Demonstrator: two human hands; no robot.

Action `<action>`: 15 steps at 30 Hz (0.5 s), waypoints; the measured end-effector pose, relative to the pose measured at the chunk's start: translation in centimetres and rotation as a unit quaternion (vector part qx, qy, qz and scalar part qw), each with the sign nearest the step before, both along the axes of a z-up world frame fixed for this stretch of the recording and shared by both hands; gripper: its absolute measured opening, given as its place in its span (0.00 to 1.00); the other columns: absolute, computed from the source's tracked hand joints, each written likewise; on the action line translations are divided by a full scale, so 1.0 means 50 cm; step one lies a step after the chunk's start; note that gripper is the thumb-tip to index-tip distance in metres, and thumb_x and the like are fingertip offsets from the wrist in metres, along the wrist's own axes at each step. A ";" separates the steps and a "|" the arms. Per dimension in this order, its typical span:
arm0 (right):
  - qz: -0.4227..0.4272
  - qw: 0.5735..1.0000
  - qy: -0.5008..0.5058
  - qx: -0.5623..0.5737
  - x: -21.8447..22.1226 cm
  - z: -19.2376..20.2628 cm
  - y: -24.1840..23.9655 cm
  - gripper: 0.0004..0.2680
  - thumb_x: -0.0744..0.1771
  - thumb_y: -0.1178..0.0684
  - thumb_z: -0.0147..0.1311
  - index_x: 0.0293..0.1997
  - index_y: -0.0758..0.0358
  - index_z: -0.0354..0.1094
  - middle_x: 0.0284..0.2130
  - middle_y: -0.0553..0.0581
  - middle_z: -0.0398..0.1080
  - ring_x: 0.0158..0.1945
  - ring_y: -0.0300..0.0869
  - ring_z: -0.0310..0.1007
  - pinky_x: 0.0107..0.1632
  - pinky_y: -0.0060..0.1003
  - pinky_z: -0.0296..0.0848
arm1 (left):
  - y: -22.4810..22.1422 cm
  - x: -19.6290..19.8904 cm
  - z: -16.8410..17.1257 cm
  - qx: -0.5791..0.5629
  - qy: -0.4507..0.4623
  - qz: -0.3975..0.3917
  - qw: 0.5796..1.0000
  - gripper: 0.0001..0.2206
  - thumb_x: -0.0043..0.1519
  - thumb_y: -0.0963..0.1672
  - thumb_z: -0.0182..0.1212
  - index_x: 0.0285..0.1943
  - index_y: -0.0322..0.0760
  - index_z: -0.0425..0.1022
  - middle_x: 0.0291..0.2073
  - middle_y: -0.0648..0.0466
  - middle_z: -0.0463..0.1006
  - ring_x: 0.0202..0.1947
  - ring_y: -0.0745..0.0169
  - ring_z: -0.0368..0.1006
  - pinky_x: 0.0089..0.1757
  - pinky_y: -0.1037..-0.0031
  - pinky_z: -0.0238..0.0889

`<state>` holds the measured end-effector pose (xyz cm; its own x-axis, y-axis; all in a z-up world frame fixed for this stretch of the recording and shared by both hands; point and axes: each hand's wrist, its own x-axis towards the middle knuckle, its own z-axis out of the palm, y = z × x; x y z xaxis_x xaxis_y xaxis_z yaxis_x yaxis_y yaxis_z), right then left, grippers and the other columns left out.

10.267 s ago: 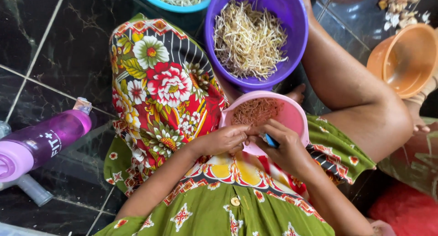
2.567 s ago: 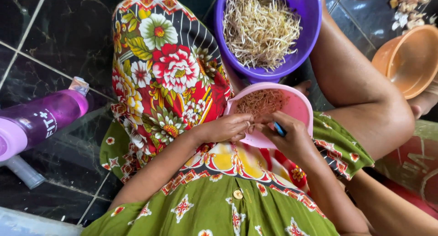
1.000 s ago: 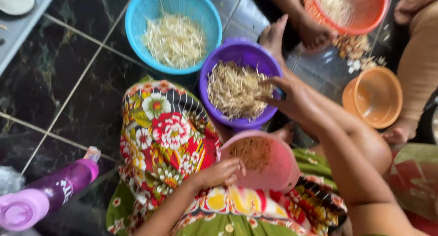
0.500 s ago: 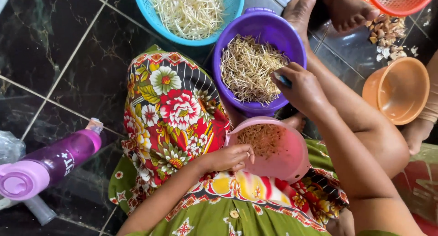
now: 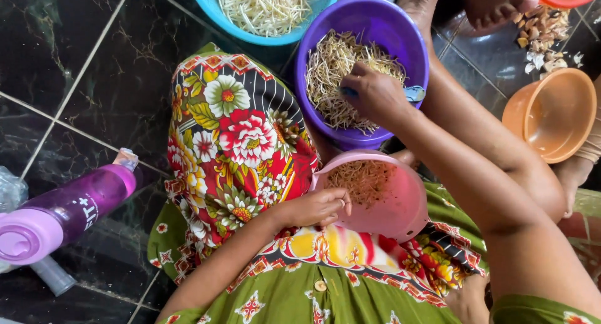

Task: A person sits on the floor and manually trims the ends off bean sprouts, moving them from one bowl to another.

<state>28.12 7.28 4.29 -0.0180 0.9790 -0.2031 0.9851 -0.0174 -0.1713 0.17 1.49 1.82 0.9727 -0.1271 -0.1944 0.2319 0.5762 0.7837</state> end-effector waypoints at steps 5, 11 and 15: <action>-0.109 0.994 -0.013 0.026 0.074 0.052 -0.004 0.11 0.67 0.43 0.60 0.51 0.49 0.70 0.44 0.54 0.69 0.41 0.62 0.77 0.39 0.57 0.78 | 0.006 -0.001 -0.003 -0.026 -0.012 -0.021 0.999 0.12 0.72 0.43 0.32 0.53 0.38 0.65 0.12 0.63 0.58 0.15 0.76 0.56 0.24 0.84 0.53; -0.101 0.989 -0.022 0.103 0.024 0.078 0.017 0.14 0.67 0.50 0.61 0.59 0.43 0.68 0.42 0.53 0.66 0.40 0.62 0.77 0.38 0.57 0.78 | 0.005 0.001 -0.013 -0.018 0.007 -0.031 0.999 0.12 0.71 0.43 0.34 0.52 0.39 0.66 0.11 0.61 0.58 0.14 0.73 0.58 0.25 0.82 0.60; -0.041 0.996 0.044 0.068 -0.038 -0.004 0.019 0.07 0.65 0.51 0.62 0.46 0.49 0.73 0.36 0.54 0.69 0.38 0.59 0.78 0.37 0.54 0.78 | -0.008 0.004 -0.020 -0.017 0.008 -0.024 1.000 0.11 0.70 0.43 0.35 0.52 0.40 0.65 0.11 0.62 0.58 0.14 0.74 0.58 0.23 0.83 0.58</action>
